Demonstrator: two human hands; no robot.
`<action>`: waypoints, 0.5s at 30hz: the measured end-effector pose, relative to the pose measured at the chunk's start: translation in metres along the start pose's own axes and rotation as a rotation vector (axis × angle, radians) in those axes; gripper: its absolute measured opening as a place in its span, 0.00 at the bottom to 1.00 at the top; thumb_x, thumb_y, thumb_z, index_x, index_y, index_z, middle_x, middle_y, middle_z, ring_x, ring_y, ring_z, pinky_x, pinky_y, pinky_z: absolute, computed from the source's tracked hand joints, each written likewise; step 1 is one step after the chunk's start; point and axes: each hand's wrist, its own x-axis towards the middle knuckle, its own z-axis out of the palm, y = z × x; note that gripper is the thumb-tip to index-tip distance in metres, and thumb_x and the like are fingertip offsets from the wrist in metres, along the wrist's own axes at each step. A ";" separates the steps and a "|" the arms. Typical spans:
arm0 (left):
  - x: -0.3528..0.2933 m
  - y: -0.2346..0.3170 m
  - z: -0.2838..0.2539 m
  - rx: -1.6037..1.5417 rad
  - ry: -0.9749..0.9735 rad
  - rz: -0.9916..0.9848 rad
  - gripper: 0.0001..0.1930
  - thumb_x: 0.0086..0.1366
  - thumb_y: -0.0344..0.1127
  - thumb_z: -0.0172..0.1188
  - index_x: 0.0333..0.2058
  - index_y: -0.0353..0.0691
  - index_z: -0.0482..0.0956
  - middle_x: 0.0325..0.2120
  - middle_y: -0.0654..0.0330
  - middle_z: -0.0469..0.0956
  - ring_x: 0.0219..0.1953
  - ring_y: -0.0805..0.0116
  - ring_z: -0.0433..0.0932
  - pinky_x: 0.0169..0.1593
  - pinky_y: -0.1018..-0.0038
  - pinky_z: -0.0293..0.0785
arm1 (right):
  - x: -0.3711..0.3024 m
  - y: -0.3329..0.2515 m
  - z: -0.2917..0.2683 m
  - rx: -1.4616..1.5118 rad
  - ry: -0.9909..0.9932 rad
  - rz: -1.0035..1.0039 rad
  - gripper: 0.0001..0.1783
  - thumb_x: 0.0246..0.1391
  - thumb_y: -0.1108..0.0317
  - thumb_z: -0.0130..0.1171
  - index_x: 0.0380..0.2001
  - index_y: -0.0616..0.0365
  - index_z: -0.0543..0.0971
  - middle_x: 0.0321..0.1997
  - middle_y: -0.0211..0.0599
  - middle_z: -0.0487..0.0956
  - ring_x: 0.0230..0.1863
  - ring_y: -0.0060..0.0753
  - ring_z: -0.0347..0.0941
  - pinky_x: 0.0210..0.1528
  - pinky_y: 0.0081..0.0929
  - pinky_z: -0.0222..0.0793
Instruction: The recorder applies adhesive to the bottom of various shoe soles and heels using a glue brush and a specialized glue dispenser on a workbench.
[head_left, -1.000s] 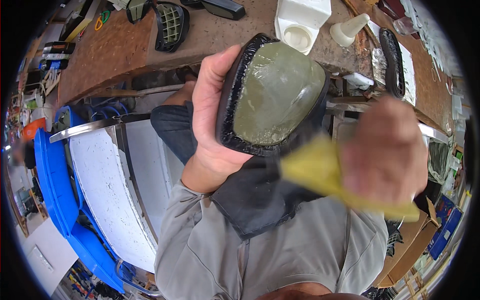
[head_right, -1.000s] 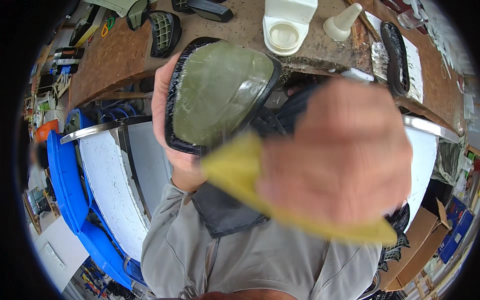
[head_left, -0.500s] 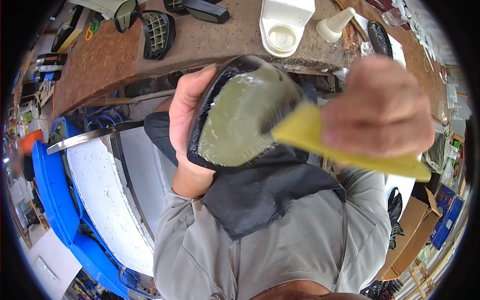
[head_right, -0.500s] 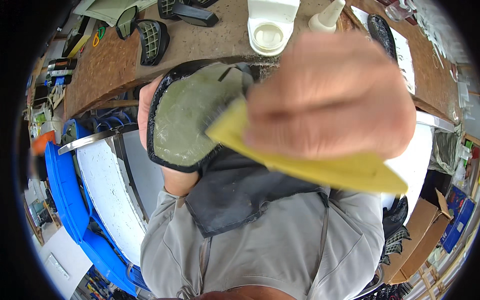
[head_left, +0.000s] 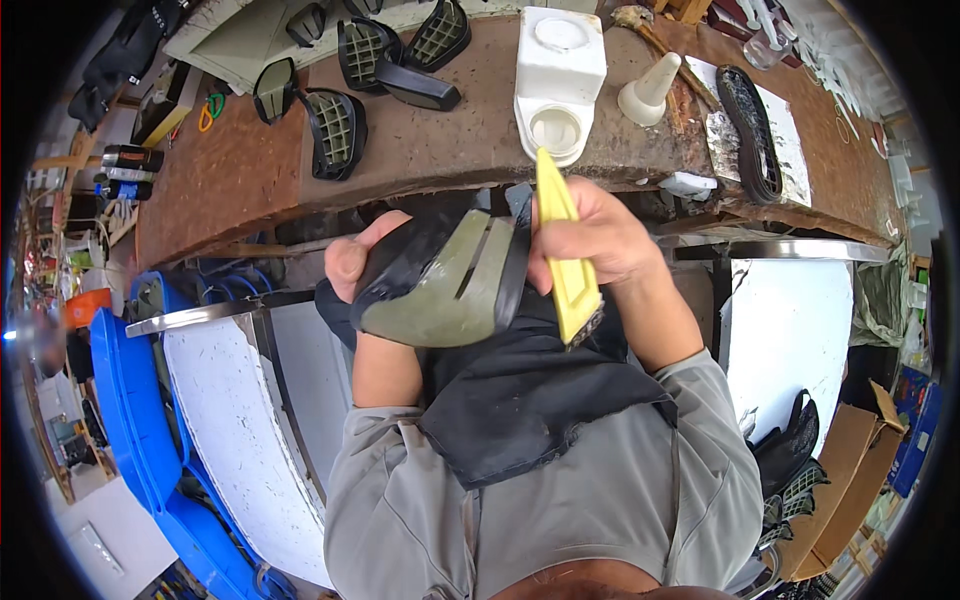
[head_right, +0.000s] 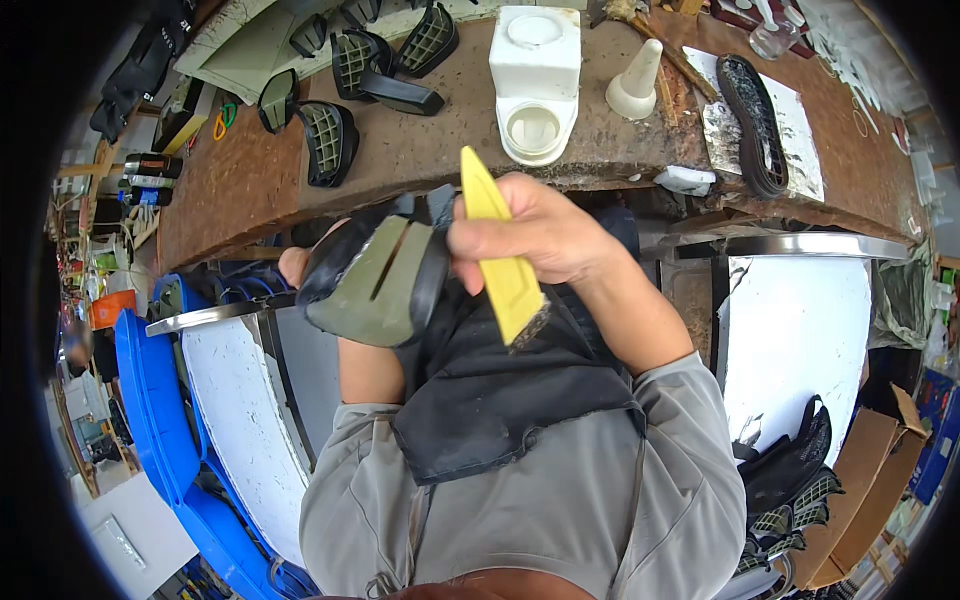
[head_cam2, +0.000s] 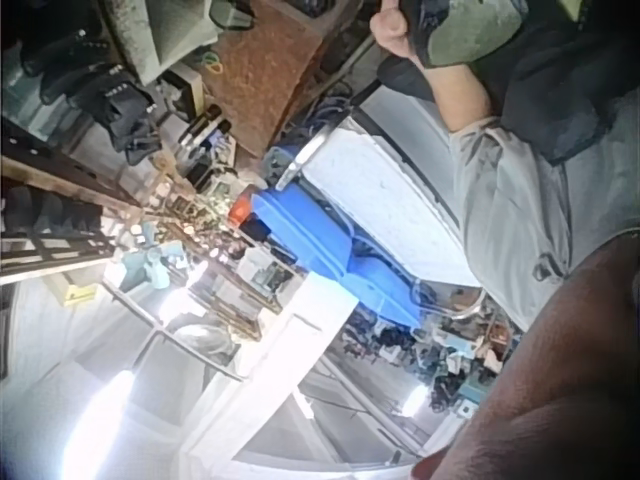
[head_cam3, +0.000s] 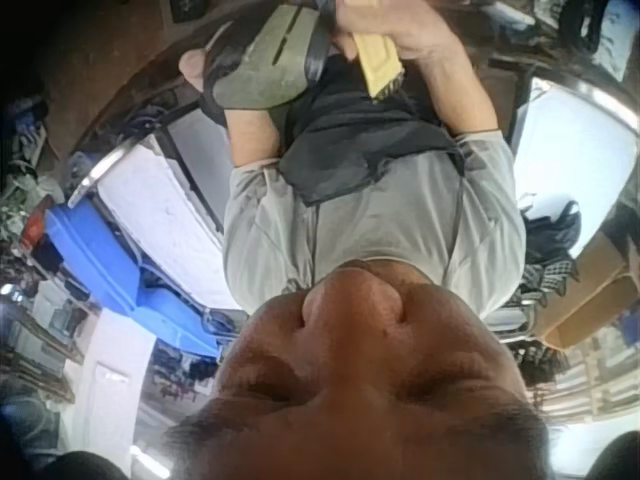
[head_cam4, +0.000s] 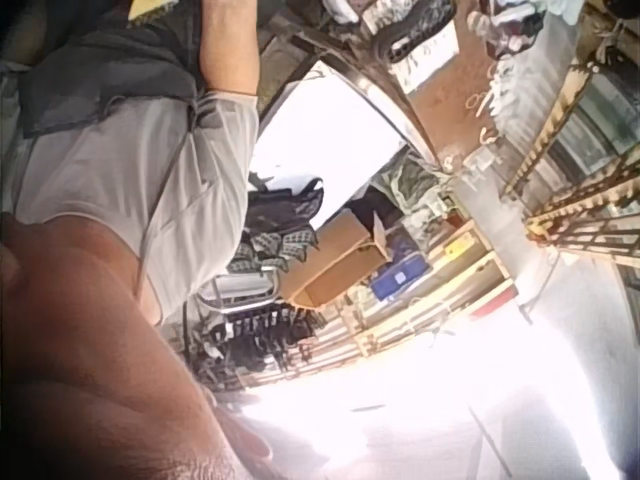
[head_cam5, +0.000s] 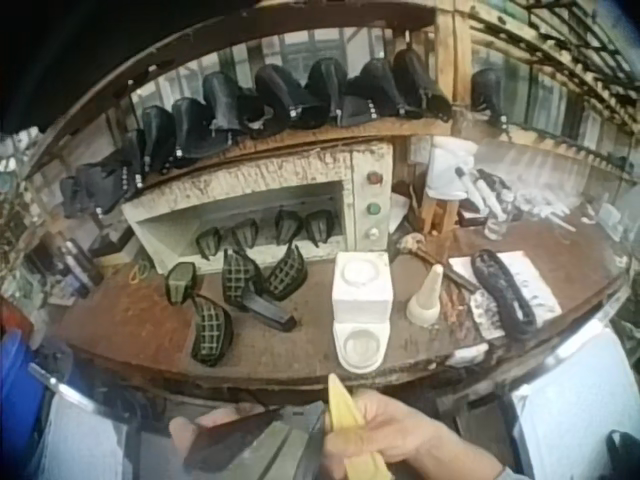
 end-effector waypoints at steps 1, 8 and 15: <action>0.005 0.004 -0.001 0.176 0.143 0.059 0.24 0.54 0.40 0.49 0.43 0.21 0.70 0.43 0.34 0.73 0.41 0.44 0.75 0.48 0.56 0.71 | 0.003 0.000 0.006 0.025 0.092 0.076 0.10 0.55 0.66 0.58 0.26 0.61 0.78 0.19 0.36 0.78 0.18 0.21 0.73 0.21 0.16 0.68; 0.034 -0.035 0.035 0.249 0.014 0.291 0.30 0.60 0.42 0.56 0.59 0.41 0.60 0.59 0.58 0.62 0.61 0.60 0.61 0.61 0.59 0.59 | 0.015 0.008 0.011 0.459 0.262 -0.128 0.14 0.58 0.64 0.54 0.23 0.60 0.78 0.17 0.35 0.78 0.15 0.24 0.73 0.18 0.19 0.70; 0.032 -0.053 0.058 0.369 0.003 0.482 0.37 0.57 0.39 0.62 0.62 0.42 0.53 0.60 0.53 0.59 0.61 0.55 0.59 0.63 0.54 0.53 | 0.018 0.027 0.017 0.512 0.259 -0.059 0.13 0.59 0.61 0.52 0.27 0.58 0.78 0.21 0.34 0.79 0.18 0.24 0.72 0.21 0.18 0.68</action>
